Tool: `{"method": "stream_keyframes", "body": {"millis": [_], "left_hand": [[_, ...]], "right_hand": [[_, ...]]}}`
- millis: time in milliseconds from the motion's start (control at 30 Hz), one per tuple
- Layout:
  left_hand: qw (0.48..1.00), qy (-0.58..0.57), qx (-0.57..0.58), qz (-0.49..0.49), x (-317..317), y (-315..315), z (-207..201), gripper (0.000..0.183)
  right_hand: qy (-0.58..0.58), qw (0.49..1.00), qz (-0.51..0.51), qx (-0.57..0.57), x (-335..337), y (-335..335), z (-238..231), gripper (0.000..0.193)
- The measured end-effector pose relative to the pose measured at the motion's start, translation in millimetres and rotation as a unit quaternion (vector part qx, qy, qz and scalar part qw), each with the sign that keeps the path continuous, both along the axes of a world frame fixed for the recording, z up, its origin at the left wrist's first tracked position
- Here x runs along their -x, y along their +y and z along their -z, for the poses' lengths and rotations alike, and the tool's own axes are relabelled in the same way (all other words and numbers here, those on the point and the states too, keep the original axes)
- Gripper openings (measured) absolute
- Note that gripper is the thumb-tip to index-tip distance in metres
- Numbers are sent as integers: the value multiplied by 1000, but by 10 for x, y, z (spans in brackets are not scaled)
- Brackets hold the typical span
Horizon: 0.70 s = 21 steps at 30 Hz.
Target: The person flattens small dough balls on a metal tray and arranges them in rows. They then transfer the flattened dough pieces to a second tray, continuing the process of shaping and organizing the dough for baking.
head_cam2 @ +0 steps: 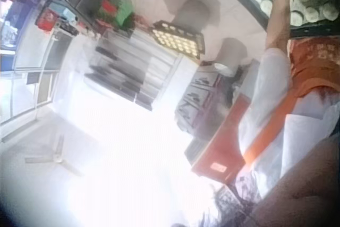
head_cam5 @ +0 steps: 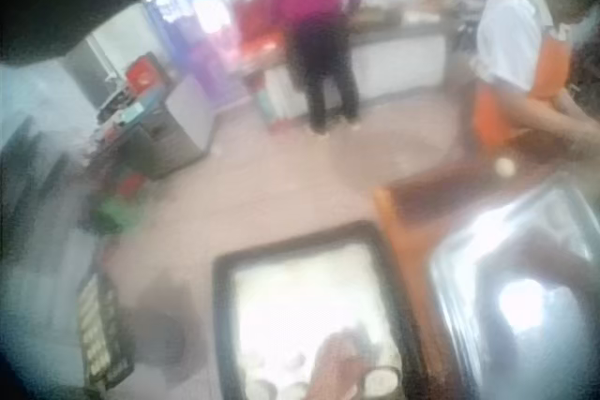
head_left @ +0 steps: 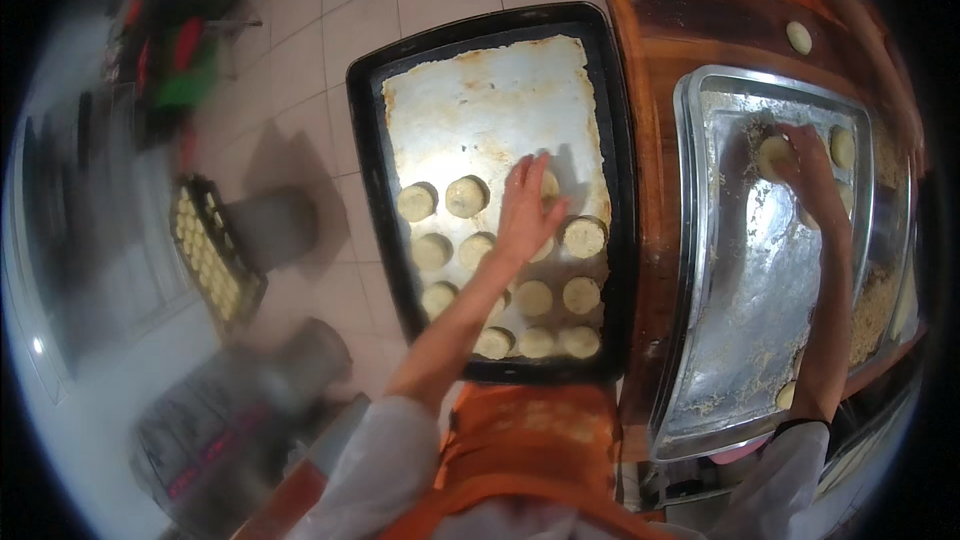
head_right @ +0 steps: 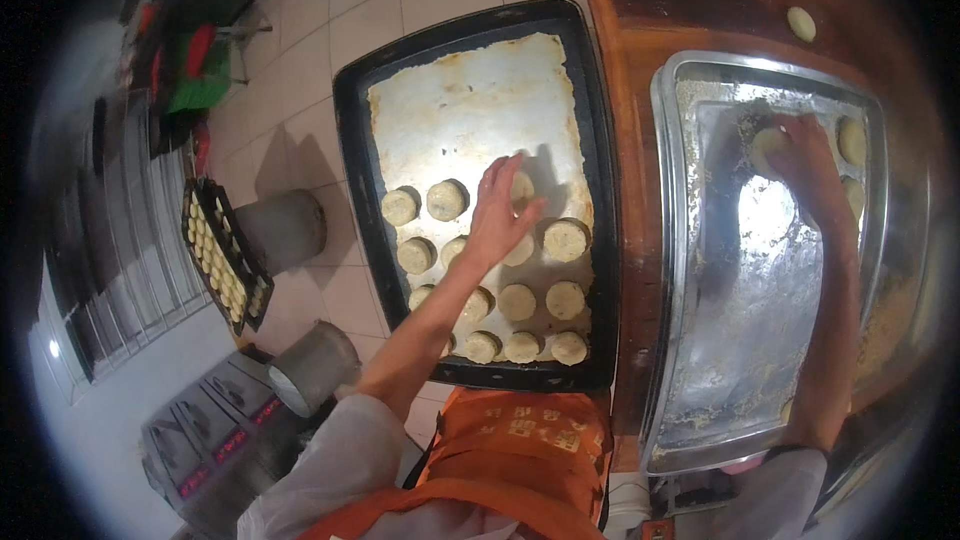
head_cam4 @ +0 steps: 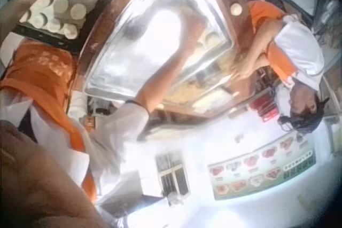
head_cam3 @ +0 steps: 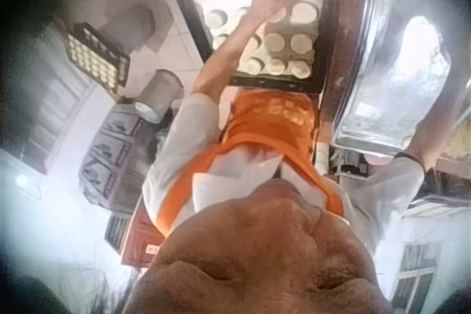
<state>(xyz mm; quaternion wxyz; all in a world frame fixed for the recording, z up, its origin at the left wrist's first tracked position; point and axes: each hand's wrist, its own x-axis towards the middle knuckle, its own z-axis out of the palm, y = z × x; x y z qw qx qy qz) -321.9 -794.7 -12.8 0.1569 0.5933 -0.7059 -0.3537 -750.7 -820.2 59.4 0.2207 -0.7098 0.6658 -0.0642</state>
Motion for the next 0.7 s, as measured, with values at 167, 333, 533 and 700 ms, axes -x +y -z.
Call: {"method": "stream_keyframes", "body": {"millis": [167, 333, 533, 700], "left_hand": [[989, -116, 50, 78, -240, -46, 242, 69], [987, -106, 73, 91, -311, -93, 267, 66], [986, -123, 92, 58, -367, -84, 257, 68], [978, -108, 166, 70, -410, -87, 230, 72]], "right_hand": [[-114, 990, 77, -45, -273, 285, -219, 25], [-348, 919, 182, -36, -1332, 642, -538, 25], [-180, 981, 53, 53, -2520, 412, 143, 35], [-83, 995, -29, 47, -2710, 629, 509, 36]]}}
